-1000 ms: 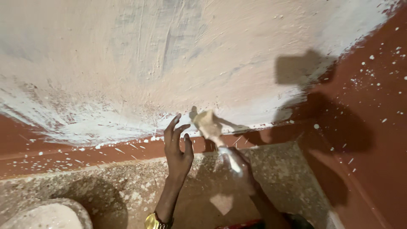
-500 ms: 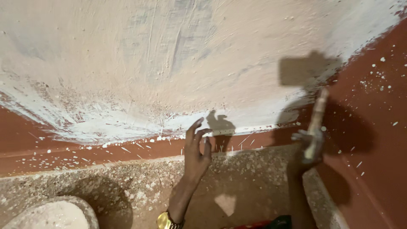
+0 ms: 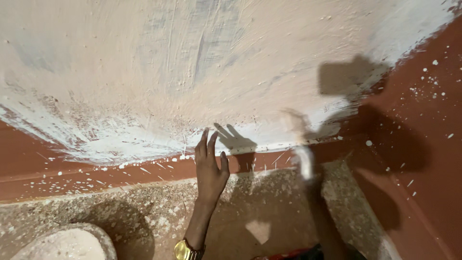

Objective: The person repeatedly scoops white plaster from a bucket on the floor and applies it to a reddish-brown wall using a trowel. The person spreads the plaster in broad strokes, gradually covering more of the wall surface.

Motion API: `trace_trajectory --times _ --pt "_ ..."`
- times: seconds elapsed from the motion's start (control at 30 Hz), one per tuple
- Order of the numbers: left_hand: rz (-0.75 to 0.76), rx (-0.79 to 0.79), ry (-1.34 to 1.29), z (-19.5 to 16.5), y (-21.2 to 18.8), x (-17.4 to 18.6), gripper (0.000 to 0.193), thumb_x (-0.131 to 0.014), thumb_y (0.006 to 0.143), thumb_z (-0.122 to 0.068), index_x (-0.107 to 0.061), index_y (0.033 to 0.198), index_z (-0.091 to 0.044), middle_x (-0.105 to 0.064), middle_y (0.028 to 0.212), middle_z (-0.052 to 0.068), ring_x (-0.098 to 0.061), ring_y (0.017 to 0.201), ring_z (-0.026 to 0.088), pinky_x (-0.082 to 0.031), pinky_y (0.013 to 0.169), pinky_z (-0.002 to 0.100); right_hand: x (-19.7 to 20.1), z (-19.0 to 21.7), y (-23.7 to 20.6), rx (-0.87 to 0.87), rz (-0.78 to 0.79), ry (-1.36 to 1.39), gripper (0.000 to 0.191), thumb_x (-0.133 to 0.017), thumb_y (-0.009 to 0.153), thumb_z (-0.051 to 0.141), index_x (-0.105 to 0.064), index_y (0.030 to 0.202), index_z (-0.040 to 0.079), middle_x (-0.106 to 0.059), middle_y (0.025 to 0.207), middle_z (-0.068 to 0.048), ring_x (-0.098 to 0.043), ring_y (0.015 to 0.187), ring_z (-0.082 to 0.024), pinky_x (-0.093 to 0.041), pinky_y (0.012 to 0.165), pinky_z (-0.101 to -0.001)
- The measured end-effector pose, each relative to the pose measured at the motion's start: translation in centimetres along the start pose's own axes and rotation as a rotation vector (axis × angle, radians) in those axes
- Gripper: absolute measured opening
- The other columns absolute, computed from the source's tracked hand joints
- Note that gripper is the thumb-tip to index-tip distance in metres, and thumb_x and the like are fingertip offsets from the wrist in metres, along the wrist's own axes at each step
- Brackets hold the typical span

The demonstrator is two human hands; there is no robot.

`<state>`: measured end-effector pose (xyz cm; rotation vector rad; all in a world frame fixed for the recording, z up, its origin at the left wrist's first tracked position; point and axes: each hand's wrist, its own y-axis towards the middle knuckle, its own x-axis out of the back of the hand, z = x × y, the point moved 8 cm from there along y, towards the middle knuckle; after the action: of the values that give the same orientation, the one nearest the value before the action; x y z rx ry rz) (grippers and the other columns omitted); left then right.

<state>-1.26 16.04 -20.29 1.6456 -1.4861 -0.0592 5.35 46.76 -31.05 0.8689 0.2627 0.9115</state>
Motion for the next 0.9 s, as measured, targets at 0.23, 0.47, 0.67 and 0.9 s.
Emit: trace_trajectory --times 0.23,0.47,0.67,0.9 --pt "0.055 0.041 0.056 -0.1 0.4 -0.8 0.078 -0.061 0.082 0.004 -0.035 0.155 -0.008 -0.022 0.167 0.022 -0.031 0.147 0.044 -0.029 0.118 0.058 10.3 1.2 3.1 0.143 -0.461 -0.266 0.034 -0.058 0.112 0.003 -0.052 0.145 0.000 -0.072 0.119 -0.013 -0.072 0.102 -0.018 -0.062 0.090 -0.0321" --pt "-0.028 -0.019 0.010 -1.6 0.4 1.1 0.075 -0.060 0.085 0.006 -0.037 0.154 -0.008 -0.024 0.165 0.023 -0.030 0.149 0.045 -0.031 0.119 0.058 -2.1 2.4 -0.8 0.046 0.152 -0.032 0.033 -0.058 0.112 0.002 -0.053 0.145 -0.001 -0.072 0.118 -0.013 -0.073 0.102 -0.018 -0.063 0.089 -0.0319" --pt "-0.086 -0.072 -0.059 -2.8 0.2 3.3 0.059 -0.058 0.092 0.003 -0.047 0.149 -0.007 -0.031 0.164 0.021 -0.035 0.149 0.042 -0.036 0.119 0.054 -4.0 2.9 -1.6 0.099 0.339 -0.063 0.033 -0.058 0.112 0.001 -0.054 0.144 -0.001 -0.073 0.117 -0.013 -0.073 0.101 -0.018 -0.063 0.088 -0.0318" --pt "-0.048 -0.054 -0.078 -3.2 0.2 3.0 0.053 -0.059 0.095 -0.001 -0.048 0.146 -0.007 -0.032 0.162 0.022 -0.035 0.148 0.043 -0.036 0.117 0.054 8.2 2.2 3.6 0.204 -0.333 -0.225 0.032 -0.057 0.112 0.000 -0.055 0.143 -0.002 -0.073 0.116 -0.014 -0.074 0.100 -0.018 -0.063 0.088 -0.0316"
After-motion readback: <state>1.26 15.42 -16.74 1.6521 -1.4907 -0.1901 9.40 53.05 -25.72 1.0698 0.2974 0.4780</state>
